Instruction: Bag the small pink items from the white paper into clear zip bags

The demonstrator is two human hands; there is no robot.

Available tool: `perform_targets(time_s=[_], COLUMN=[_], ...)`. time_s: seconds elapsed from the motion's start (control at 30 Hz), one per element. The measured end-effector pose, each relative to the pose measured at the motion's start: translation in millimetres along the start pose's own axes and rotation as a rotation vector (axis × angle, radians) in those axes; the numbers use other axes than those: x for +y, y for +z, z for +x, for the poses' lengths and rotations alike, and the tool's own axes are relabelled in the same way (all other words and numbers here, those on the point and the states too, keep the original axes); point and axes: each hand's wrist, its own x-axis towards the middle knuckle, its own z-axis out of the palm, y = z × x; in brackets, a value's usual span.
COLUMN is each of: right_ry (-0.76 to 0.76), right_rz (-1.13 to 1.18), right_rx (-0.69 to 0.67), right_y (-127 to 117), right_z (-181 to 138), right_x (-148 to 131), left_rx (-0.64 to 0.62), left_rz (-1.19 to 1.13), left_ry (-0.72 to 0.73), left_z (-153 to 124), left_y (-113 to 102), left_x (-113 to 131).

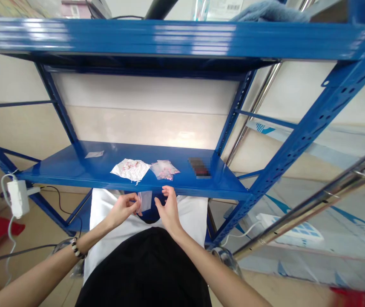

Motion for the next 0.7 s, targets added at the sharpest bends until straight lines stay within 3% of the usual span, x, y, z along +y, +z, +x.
perform_targets(time_s=[0.1, 0.2, 0.27, 0.43, 0.6, 0.7], right_ry=[-0.169, -0.202, -0.207, -0.245, -0.259, -0.282], right_rz=[-0.1, -0.116, -0.146, -0.291, -0.42, -0.449], right_rx=[-0.088, -0.29, -0.352, -0.346, -0.337, -0.41], right_y=[0, 1, 2, 1, -1, -2], right_z=[-16, -27, -27, -9, -13, -22], right_x=[-17, -30, -30, -16, -15, -19], left_rx=[0.01, -0.013, -0.039, -0.008, 0.106, 0.037], left_rz=[0.093, 0.19, 0.248, 0.413, 0.774, 0.861], left_ry=[0.008, 0.045, 0.068, 0.096, 0.145, 0.196], left_z=[-12, -18, -17, -6, -15, -24], left_y=[3, 9, 12, 12, 7, 10], left_x=[2, 1, -3, -2, 9, 12])
